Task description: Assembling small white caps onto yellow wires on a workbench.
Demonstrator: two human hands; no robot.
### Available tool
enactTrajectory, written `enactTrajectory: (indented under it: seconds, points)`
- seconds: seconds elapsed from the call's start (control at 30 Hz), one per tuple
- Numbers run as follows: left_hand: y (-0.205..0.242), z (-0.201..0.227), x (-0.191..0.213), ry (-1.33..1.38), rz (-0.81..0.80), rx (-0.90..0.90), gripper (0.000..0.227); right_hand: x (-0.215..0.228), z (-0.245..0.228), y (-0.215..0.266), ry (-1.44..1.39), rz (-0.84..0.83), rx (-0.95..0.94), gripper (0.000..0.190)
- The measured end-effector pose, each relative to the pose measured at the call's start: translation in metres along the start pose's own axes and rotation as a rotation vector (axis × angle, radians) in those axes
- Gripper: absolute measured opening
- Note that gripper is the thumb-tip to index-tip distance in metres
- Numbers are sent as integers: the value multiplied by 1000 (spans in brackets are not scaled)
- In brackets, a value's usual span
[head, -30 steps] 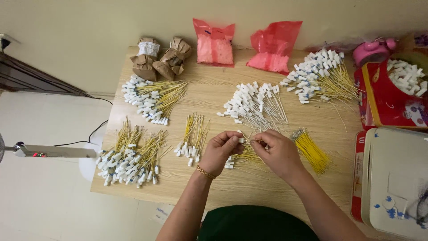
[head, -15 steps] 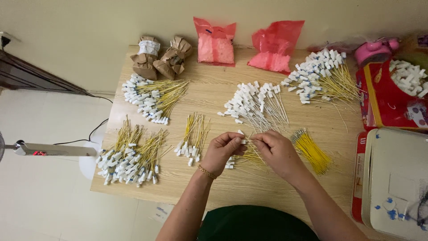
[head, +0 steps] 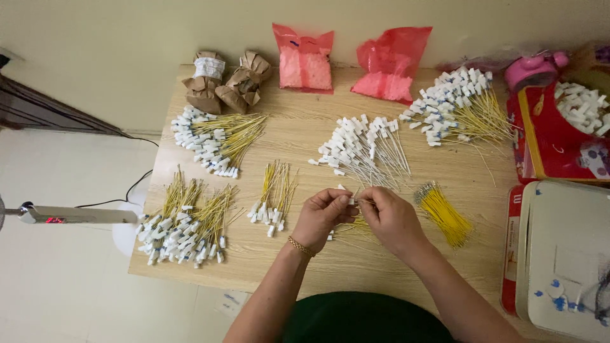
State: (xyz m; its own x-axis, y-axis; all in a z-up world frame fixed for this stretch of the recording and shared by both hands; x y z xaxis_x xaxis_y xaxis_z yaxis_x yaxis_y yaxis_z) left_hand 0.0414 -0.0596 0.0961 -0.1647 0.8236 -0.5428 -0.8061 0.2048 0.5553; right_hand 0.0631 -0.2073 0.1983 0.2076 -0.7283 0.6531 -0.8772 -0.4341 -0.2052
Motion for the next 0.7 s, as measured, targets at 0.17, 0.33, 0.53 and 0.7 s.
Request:
enactTrajectory:
  seconds: [0.17,0.33,0.53,0.7]
  points:
    - [-5,-9,12,-63,67,8,15,-17,8,1,5,-28,5,11]
    - [-9,-11,31,-320,153,-14,16,-48,48,13,-140,-76,-94,16]
    - [-42,-5,61,-1316,431,-334,11,-10,72,17,-81,-37,-277,27]
    - [-84,4,56,-1464,539,-533,16,0,103,26,-116,21,-398,27]
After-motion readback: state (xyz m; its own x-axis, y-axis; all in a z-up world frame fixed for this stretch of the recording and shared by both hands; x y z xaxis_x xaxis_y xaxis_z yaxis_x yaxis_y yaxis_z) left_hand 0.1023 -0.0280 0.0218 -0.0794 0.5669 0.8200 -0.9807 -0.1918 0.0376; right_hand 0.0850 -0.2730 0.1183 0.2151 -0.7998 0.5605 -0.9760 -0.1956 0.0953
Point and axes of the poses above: each hand's wrist, its own y-axis away from the middle knuckle, its own x-axis out of the back of the hand, z = x × y, the point moved 10 cm from there along -y, towards the middle knuckle, and after that the axes turned 14 degrees about x, right-handed, at the moved point
